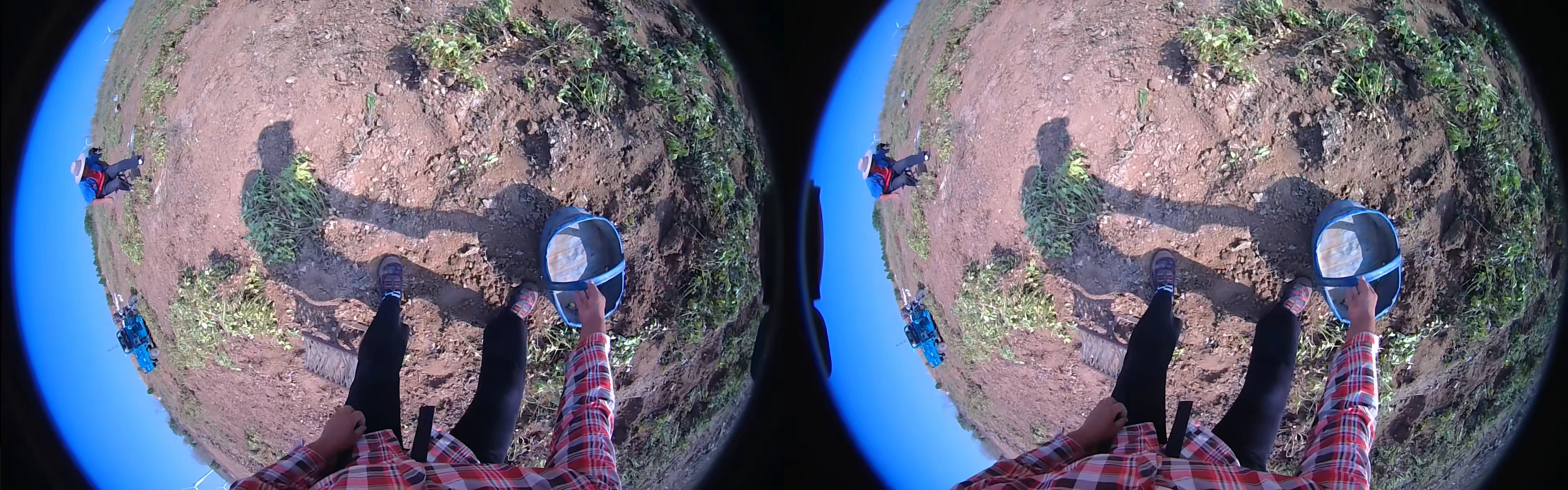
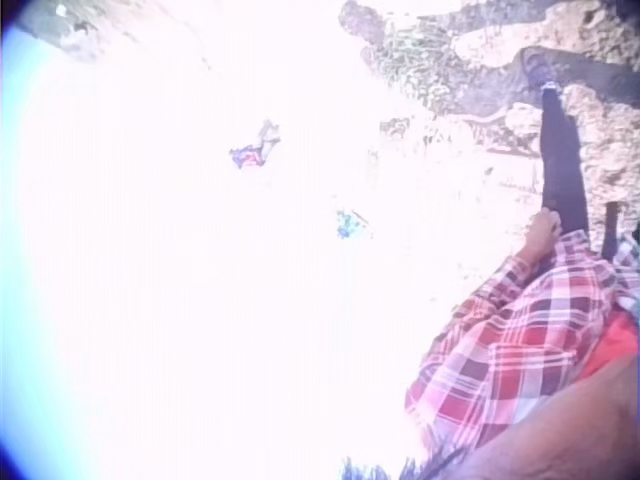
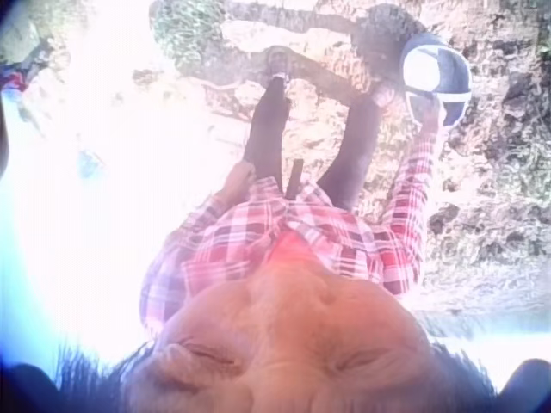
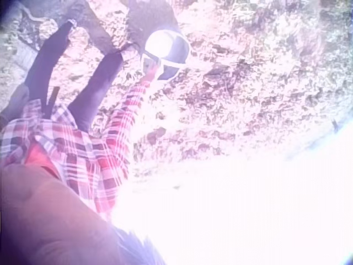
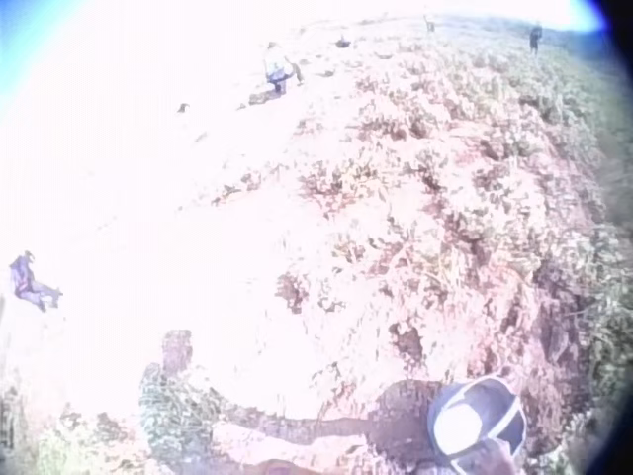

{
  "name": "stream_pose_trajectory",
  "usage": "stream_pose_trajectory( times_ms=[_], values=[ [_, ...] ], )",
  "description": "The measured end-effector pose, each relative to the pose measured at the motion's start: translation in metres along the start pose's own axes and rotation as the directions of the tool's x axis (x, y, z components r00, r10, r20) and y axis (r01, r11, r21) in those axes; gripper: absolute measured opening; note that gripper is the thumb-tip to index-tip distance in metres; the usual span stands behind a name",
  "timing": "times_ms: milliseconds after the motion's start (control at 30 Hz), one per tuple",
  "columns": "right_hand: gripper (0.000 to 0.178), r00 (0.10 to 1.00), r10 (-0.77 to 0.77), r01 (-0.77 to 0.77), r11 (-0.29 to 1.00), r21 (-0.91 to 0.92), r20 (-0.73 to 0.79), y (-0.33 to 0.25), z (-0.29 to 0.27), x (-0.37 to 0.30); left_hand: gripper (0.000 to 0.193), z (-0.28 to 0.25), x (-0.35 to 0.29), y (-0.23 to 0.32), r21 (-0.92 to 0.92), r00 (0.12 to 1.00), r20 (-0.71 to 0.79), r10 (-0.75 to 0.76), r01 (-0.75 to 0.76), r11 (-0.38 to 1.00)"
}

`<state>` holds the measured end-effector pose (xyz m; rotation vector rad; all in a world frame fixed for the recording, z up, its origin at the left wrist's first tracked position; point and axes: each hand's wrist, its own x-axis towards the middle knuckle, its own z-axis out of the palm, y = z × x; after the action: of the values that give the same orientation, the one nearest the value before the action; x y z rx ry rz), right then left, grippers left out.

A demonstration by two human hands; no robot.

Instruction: The person sits on a small stool in a field and shucks peanuts from their vines by hand. They repeatedly pull the peanuts from the pods and drop them into a blue basket placed on the ground beside them.

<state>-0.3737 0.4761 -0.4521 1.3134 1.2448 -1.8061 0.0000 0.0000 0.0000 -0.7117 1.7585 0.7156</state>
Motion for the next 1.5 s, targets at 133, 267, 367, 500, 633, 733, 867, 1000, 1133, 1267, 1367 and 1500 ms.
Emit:
stream_pose_trajectory(
  times_ms=[133,267,367,500,633,733,867,1000,1133,1267,1367,1500],
  values=[
    [0.016,0.976,-0.152,0.096,0.943,-0.319,-0.155,0.064,0.122,-0.053,0.017,-0.059,0.029,-0.06,-0.292,0.971,-0.084,-0.224,0.191,0.937],
    [0.016,0.992,-0.109,0.126,0.783,-0.61,0.065,0.138,0.153,-0.038,0.026,-0.088,0.118,-0.15,-0.008,0.942,-0.333,-0.044,0.043,0.999],
    [0.015,0.966,0.064,0.138,0.693,-0.708,0.251,0.22,0.208,-0.045,0.042,-0.148,0.199,-0.189,0.399,0.937,-0.299,0.18,-0.049,0.916],
    [0.019,0.923,0.159,0.181,0.623,-0.761,0.35,0.292,0.346,-0.14,0.062,-0.226,0.337,-0.236,0.74,0.863,-0.29,0.415,-0.073,0.669],
    [0.017,0.85,0.312,0.186,0.578,-0.794,0.426,0.36,0.369,-0.169,0.05,-0.303,0.452,-0.248,0.924,0.869,-0.214,0.446,0.032,0.38],
    [0.016,0.846,0.343,0.171,0.552,-0.816,0.409,0.398,0.353,-0.17,0.053,-0.328,0.508,-0.282,0.957,0.888,-0.202,0.413,0.09,0.275],
    [0.015,0.898,0.396,-0.057,0.535,-0.843,0.191,0.416,0.344,-0.166,0.058,-0.347,0.539,-0.306,0.96,0.903,-0.263,0.338,0.21,0.186],
    [0.021,0.86,0.456,-0.024,0.483,-0.875,0.228,0.435,0.336,-0.155,0.031,-0.342,0.555,-0.345,0.941,0.915,-0.296,0.274,0.229,0.25],
    [0.036,0.745,0.597,-0.11,0.551,-0.827,0.298,0.446,0.407,-0.17,0.003,-0.313,0.519,-0.341,0.849,0.812,-0.424,0.402,0.201,0.489],
    [0.082,0.61,0.654,-0.202,0.674,-0.711,0.447,0.45,0.488,-0.201,0.008,-0.28,0.446,-0.274,0.69,0.708,-0.543,0.451,0.069,0.721],
    [0.089,0.777,0.401,-0.069,0.82,-0.568,0.486,0.443,0.51,-0.216,0.028,-0.251,0.404,-0.208,0.4,0.736,-0.561,0.378,-0.159,0.903],
    [0.076,0.926,0.13,0.033,0.906,-0.422,0.353,0.397,0.491,-0.197,0.079,-0.185,0.391,-0.133,-0.098,0.882,-0.343,0.322,-0.375,0.922]
  ],
)
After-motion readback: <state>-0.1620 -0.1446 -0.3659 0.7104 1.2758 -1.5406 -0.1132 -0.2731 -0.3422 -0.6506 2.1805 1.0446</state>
